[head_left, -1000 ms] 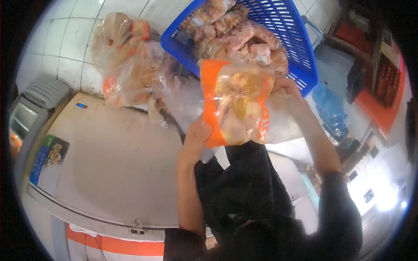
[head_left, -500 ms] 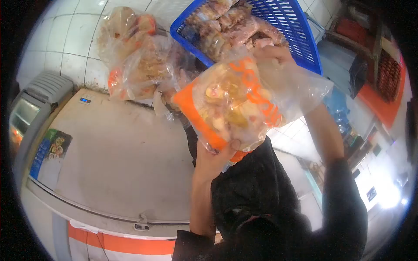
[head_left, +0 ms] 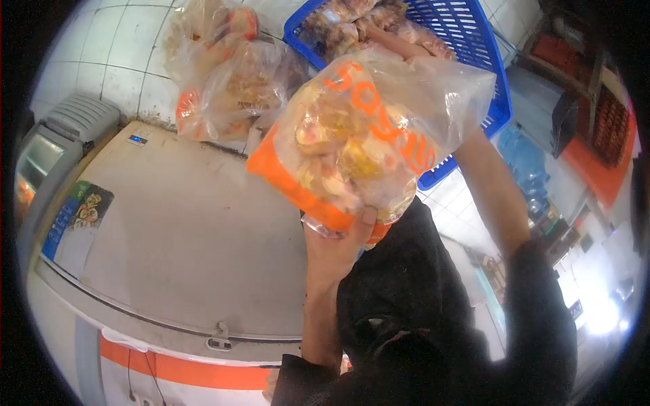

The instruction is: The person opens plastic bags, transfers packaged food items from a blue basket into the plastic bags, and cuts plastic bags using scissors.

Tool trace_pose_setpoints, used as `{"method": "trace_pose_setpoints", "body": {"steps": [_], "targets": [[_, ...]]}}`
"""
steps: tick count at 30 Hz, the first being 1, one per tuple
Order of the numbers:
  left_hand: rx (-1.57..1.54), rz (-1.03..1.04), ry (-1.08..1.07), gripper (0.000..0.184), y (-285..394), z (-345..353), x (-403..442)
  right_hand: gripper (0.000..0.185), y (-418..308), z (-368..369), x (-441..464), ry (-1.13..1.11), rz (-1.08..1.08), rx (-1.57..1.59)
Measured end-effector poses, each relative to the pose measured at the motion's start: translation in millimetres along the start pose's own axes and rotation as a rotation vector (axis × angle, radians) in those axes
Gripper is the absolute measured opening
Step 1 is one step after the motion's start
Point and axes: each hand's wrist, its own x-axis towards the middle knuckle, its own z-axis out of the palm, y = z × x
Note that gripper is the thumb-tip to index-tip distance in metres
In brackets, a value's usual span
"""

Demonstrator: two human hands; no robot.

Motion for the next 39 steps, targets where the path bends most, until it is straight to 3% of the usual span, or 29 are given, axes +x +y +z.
{"method": "trace_pose_setpoints", "body": {"steps": [13,31,37,39], "targets": [[-0.011,0.029,0.13,0.045,5.7,1.1,-11.5,0.035,-3.5,22.2,18.3,-0.038,-0.013,-0.044],[0.009,0.033,0.128,0.049,6.9,0.0,-15.0,0.036,-7.6,33.1,18.0,-0.042,0.026,-0.01],[0.161,0.107,0.149,0.048,-0.7,-8.6,-11.0,0.037,-10.6,33.6,4.5,-0.027,0.061,0.04],[0.076,-0.092,0.203,0.047,6.7,-11.1,-7.1,0.037,-11.8,34.3,-5.1,-0.016,0.086,0.081]]}}
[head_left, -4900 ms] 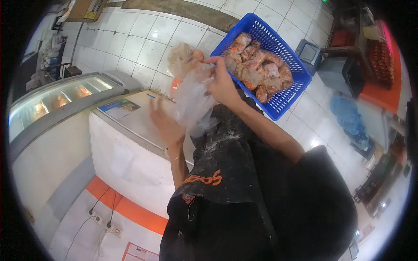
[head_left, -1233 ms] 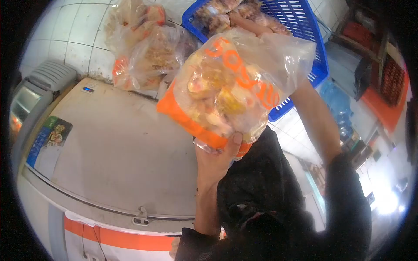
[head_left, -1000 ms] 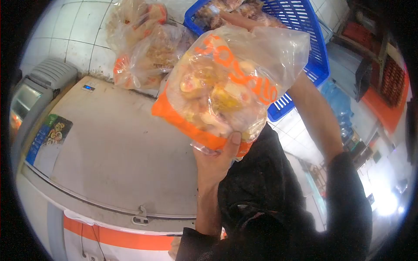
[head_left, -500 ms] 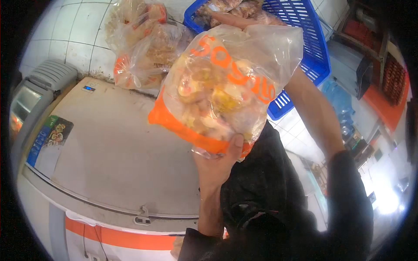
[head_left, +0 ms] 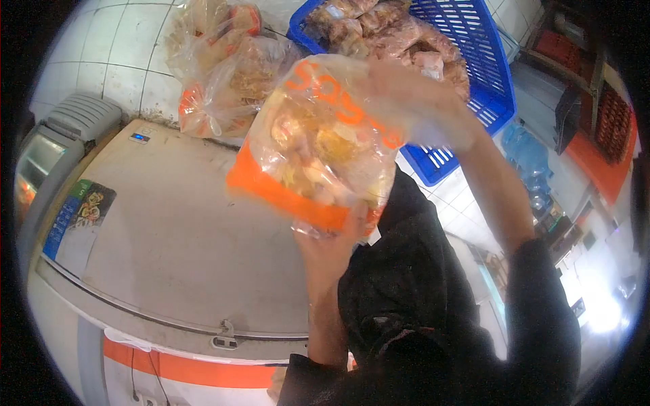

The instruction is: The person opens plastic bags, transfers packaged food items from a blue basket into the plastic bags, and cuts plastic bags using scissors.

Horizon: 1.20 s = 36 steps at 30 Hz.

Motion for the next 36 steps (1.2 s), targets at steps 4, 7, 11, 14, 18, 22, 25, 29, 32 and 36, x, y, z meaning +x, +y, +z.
{"method": "trace_pose_setpoints", "body": {"steps": [4,7,11,14,18,22,25,29,32,36], "targets": [[0.083,0.042,-0.055,0.042,-14.7,-15.4,4.8,0.038,3.3,11.4,-32.6,0.083,0.127,0.171],[0.307,0.153,0.151,0.034,-18.3,-48.2,12.6,0.038,29.0,7.1,-72.6,0.239,0.315,0.407],[0.283,0.108,0.301,0.024,-21.6,-88.9,20.8,0.045,109.1,-45.9,-106.3,0.311,0.361,0.606],[0.382,0.186,0.298,0.022,-20.4,-87.4,23.2,0.047,118.3,-43.9,-131.2,0.259,0.294,0.534],[0.438,0.221,0.231,0.022,-8.0,-59.5,28.0,0.046,136.5,-42.8,-135.5,0.105,0.377,0.45],[0.427,0.234,0.015,0.029,-6.9,-47.1,29.4,0.045,148.9,-10.6,-126.8,-0.211,0.468,0.547],[0.443,0.239,0.05,0.029,4.5,-58.6,18.9,0.045,155.2,19.2,-114.0,-0.381,0.512,0.766],[0.834,0.304,-0.206,0.03,12.4,-78.8,4.1,0.044,168.7,54.2,-86.3,-0.443,0.596,1.294],[0.763,0.192,-0.275,0.033,22.8,-63.2,-6.5,0.044,168.7,62.5,-80.2,-0.235,0.539,1.131],[0.914,0.198,-0.154,0.04,13.1,-60.6,-14.9,0.041,174.9,66.5,-82.6,-0.017,0.422,1.227]]}}
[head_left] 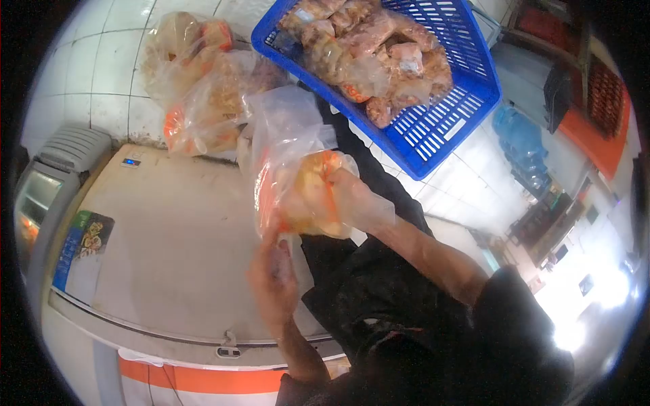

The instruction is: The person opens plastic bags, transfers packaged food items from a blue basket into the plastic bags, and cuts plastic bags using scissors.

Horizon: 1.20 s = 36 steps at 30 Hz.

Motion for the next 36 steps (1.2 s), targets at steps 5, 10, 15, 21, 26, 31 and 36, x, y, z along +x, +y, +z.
{"method": "trace_pose_setpoints", "body": {"steps": [5,10,15,21,26,31,36], "targets": [[0.276,0.175,0.462,0.042,-10.4,29.9,12.3,0.038,24.5,2.0,4.2,0.136,-0.199,-0.135],[0.25,0.036,0.368,0.02,-4.4,35.5,9.7,0.048,34.9,57.0,-4.0,0.422,-0.267,-0.06],[-0.115,0.202,0.423,0.015,-8.7,54.1,-7.0,0.043,40.2,43.5,4.5,0.443,-0.303,-0.026],[-0.253,-0.053,0.567,0.018,-25.2,23.9,7.9,0.034,26.3,9.3,-6.2,0.342,-0.268,-0.093],[-0.058,-0.063,0.267,0.023,-2.5,32.5,13.8,0.04,13.0,7.2,-18.3,0.266,-0.204,-0.068],[0.155,0.072,0.157,0.016,12.5,63.9,-30.7,0.042,20.4,14.7,-11.1,0.267,-0.286,-0.129],[-0.381,-0.035,0.345,0.014,-0.1,77.4,-36.2,0.05,29.3,33.2,12.9,0.327,-0.366,-0.564]]}}
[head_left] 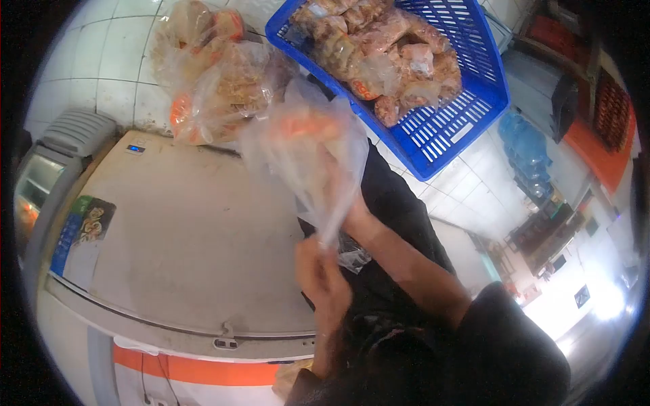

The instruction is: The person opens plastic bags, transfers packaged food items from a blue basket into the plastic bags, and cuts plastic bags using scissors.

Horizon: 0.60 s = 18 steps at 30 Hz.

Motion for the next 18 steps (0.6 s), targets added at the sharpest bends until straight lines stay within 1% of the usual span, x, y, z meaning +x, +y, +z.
{"method": "trace_pose_setpoints", "body": {"steps": [1,3,4,6,7,8,9,10,11,12,13,14,15,16,17,18], "targets": [[-0.219,-0.18,0.114,0.015,-2.2,0.9,9.8,0.049,-3.5,-6.5,4.6,-0.062,0.003,-0.091],[-0.644,-0.285,0.271,0.014,2.9,12.7,47.3,0.047,-22.5,-21.1,2.3,-0.123,0.044,-0.326],[-0.855,-0.348,0.348,0.014,5.0,14.8,59.0,0.045,-65.0,-11.1,-15.8,-0.12,0.092,-0.468],[-0.91,-0.483,0.261,0.014,-27.1,9.5,61.7,0.042,-89.4,-18.3,-32.0,-0.125,-0.016,-0.767],[-0.939,-0.549,0.218,0.014,-38.7,9.9,63.7,0.044,-99.9,-26.5,-36.9,-0.08,0.075,-0.903],[-0.687,-0.559,0.17,0.015,-46.0,9.9,62.6,0.049,-105.1,-37.2,-41.2,-0.002,0.035,-0.954],[-0.437,-0.56,0.121,0.017,-48.4,11.5,63.9,0.063,-108.7,-50.8,-44.1,0.154,-0.105,-0.939],[-0.188,-0.554,0.073,0.019,-52.4,13.5,65.9,0.081,-115.5,-64.1,-44.6,0.305,-0.242,-0.913],[-0.115,-0.435,0.092,0.02,-67.2,8.4,62.7,0.101,-127.0,-76.7,-46.0,0.448,-0.366,-0.896],[-0.043,-0.316,0.104,0.02,-88.2,-1.8,55.5,0.111,-144.5,-85.6,-49.2,0.528,-0.431,-0.819],[0.022,-0.191,0.114,0.021,-99.4,-6.6,55.1,0.109,-162.2,-102.5,-49.0,0.578,-0.492,-0.987],[0.108,-0.198,0.126,0.02,-97.4,-8.9,59.1,0.11,-177.7,-118.5,-46.4,0.583,-0.54,-1.061],[0.203,-0.209,0.142,0.02,-92.2,-15.2,60.2,0.096,-188.7,-130.8,-41.0,0.555,-0.619,-1.013],[0.301,-0.217,0.164,0.019,-87.0,-19.5,60.6,0.084,-197.8,-144.6,-31.0,0.495,-0.563,-1.065],[0.295,-0.199,0.164,0.019,-82.6,-18.0,63.0,0.072,-203.4,-155.5,-13.2,0.437,-0.516,-1.112],[0.29,-0.183,0.161,0.02,-78.1,-14.1,64.2,0.064,-197.6,-160.9,13.9,0.406,-0.55,-1.068]]}}
